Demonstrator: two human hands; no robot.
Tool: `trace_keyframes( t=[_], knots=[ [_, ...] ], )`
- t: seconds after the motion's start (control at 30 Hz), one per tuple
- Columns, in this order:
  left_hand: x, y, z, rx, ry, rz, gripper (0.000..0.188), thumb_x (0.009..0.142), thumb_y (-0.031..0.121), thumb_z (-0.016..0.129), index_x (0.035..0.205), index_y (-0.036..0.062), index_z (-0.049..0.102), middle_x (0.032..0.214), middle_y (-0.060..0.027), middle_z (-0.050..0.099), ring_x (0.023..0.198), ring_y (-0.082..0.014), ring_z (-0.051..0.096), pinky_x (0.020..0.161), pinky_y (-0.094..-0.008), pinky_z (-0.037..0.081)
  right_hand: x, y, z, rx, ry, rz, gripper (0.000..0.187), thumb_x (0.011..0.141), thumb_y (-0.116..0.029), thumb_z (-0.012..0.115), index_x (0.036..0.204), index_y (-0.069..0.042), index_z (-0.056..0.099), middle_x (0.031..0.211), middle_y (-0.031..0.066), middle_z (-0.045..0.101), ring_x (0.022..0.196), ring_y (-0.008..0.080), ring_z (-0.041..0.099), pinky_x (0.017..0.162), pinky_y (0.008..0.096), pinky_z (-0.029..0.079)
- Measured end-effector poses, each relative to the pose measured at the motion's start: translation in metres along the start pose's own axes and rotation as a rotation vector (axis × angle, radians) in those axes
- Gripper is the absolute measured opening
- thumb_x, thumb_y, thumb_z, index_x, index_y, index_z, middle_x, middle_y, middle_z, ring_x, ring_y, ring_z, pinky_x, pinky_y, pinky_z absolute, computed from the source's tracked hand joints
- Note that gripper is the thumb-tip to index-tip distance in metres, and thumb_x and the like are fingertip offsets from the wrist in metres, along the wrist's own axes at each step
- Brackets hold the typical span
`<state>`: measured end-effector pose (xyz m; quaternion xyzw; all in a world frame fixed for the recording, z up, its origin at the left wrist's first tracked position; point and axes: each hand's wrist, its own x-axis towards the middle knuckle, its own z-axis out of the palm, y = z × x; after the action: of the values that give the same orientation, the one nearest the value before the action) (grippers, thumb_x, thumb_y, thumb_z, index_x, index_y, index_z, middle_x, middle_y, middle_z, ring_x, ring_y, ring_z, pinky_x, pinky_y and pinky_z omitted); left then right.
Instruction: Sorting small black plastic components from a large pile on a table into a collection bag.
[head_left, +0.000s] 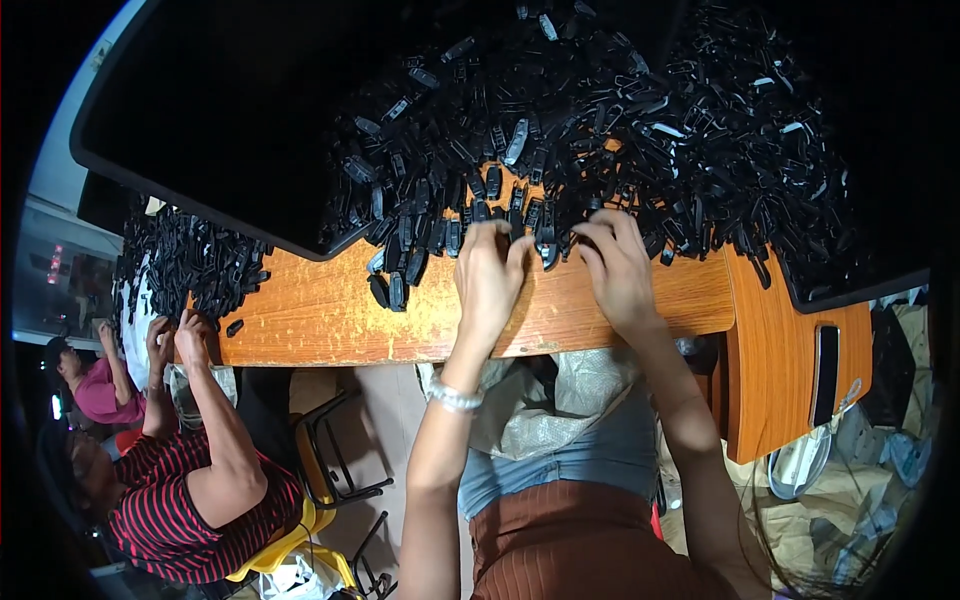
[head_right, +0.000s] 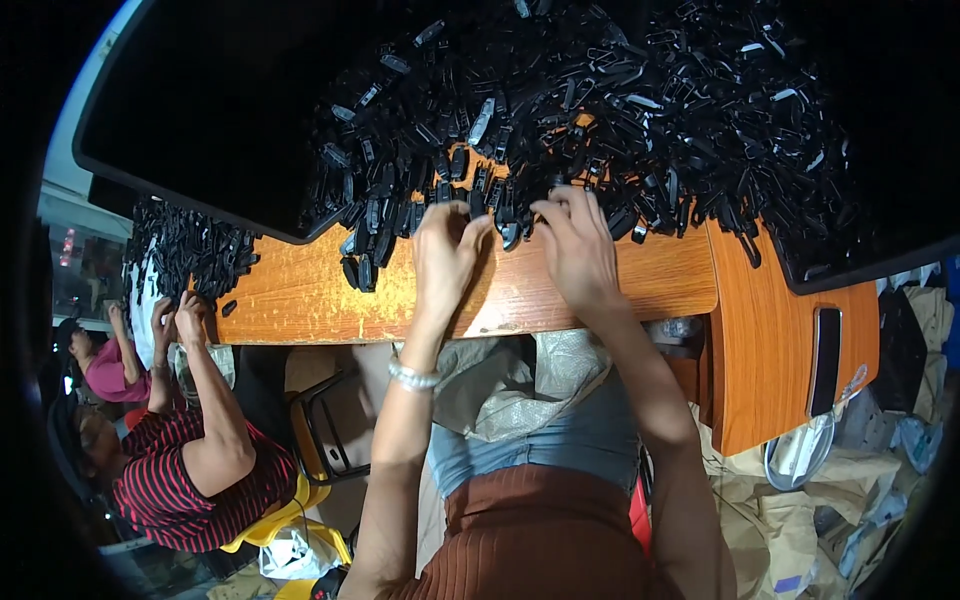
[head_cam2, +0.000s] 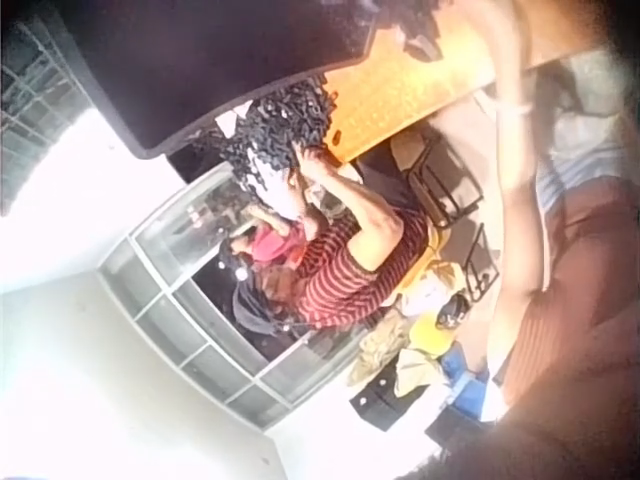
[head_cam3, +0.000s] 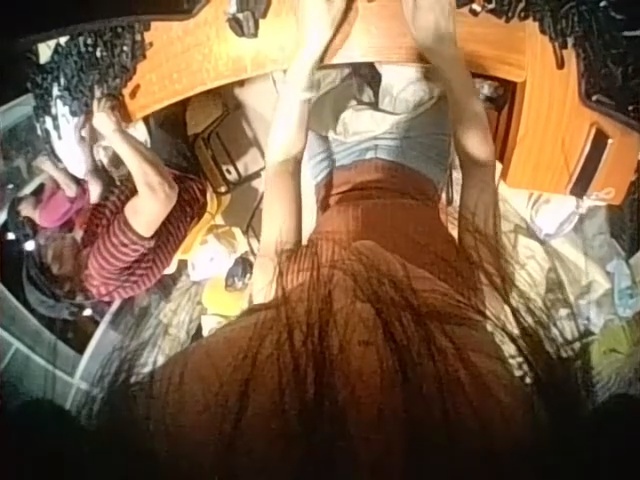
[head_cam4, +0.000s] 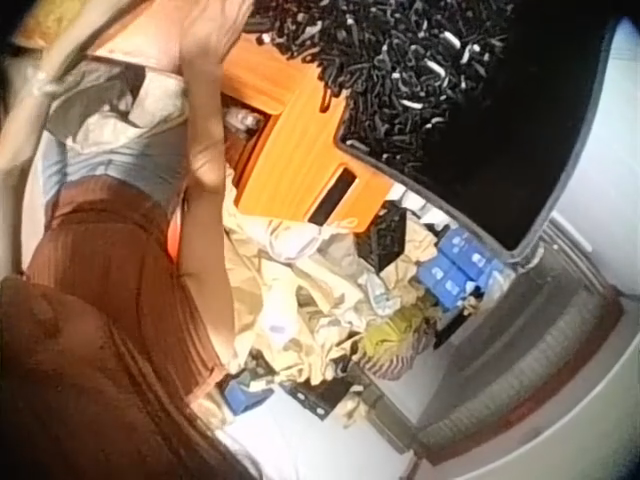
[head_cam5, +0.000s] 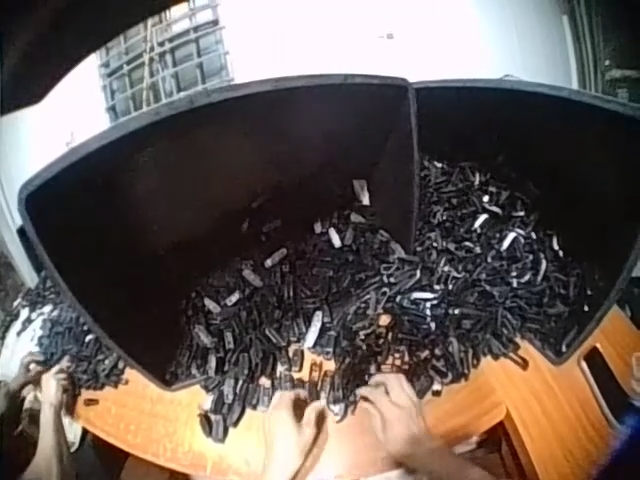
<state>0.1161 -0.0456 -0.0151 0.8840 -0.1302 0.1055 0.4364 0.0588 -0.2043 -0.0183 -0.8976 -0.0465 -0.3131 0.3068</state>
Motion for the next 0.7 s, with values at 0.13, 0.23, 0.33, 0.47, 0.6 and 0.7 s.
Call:
trace_keyframes(
  t=[0.13,0.23,0.33,0.47,0.6,0.7],
  knots=[
    [0.017,0.004,0.009,0.143,-0.017,-0.045,0.024,0.073,0.015,0.072,0.083,-0.0033,0.059,0.079,-0.0200,0.062,0.066,-0.0354,0.061,0.059,-0.0389,0.047,0.010,0.011,0.006,-0.185,-0.109,-0.049,0.019,0.073,-0.002,0.065,0.090,-0.002,0.057,0.107,0.0128,0.050,0.103,0.0289,0.047,0.084,0.0382,0.036],
    [0.018,0.007,0.008,0.123,0.036,-0.090,0.021,0.072,0.012,0.072,0.080,-0.0025,0.059,0.077,-0.0208,0.062,0.065,-0.0349,0.062,0.059,-0.0398,0.047,0.004,0.008,0.003,-0.150,-0.105,-0.063,0.018,0.073,-0.002,0.065,0.090,-0.002,0.057,0.106,0.0128,0.052,0.101,0.0298,0.049,0.084,0.0387,0.036],
    [0.017,0.001,0.006,0.211,-0.049,-0.013,0.020,0.071,0.009,0.072,0.077,-0.0038,0.059,0.076,-0.0190,0.060,0.064,-0.0327,0.060,0.059,-0.0394,0.046,-0.004,-0.001,-0.001,-0.074,0.004,-0.075,0.018,0.075,-0.002,0.065,0.090,-0.002,0.057,0.101,0.0129,0.056,0.096,0.0281,0.052,0.082,0.0363,0.039],
    [-0.008,-0.006,-0.005,-0.080,-0.007,0.065,0.016,0.073,0.006,0.071,0.072,-0.0033,0.059,0.074,-0.0098,0.052,0.062,-0.0198,0.051,0.057,-0.0312,0.042,-0.014,-0.013,-0.008,0.163,0.063,0.145,0.020,0.077,0.000,0.062,0.097,0.001,0.059,0.095,0.0128,0.058,0.087,0.0241,0.056,0.076,0.0319,0.043],
    [-0.043,0.001,-0.023,-0.574,-0.254,-0.129,0.014,0.080,-0.003,0.065,0.091,-0.0019,0.056,0.062,-0.0010,0.055,0.051,-0.0055,0.050,0.049,-0.0174,0.041,-0.011,-0.024,-0.031,0.473,-0.213,0.293,0.026,0.081,-0.001,0.057,0.107,0.003,0.058,0.093,0.0123,0.058,0.077,0.0184,0.056,0.068,0.0276,0.045],
    [-0.053,0.023,-0.027,-0.831,-0.210,-0.198,0.017,0.081,-0.007,0.061,0.097,-0.0034,0.055,0.071,-0.0026,0.056,0.059,-0.0057,0.052,0.051,-0.0182,0.042,-0.012,-0.026,-0.032,0.588,-0.313,0.241,0.027,0.083,-0.003,0.055,0.109,0.003,0.058,0.089,0.0104,0.057,0.073,0.0166,0.055,0.067,0.0270,0.045]
  ],
)
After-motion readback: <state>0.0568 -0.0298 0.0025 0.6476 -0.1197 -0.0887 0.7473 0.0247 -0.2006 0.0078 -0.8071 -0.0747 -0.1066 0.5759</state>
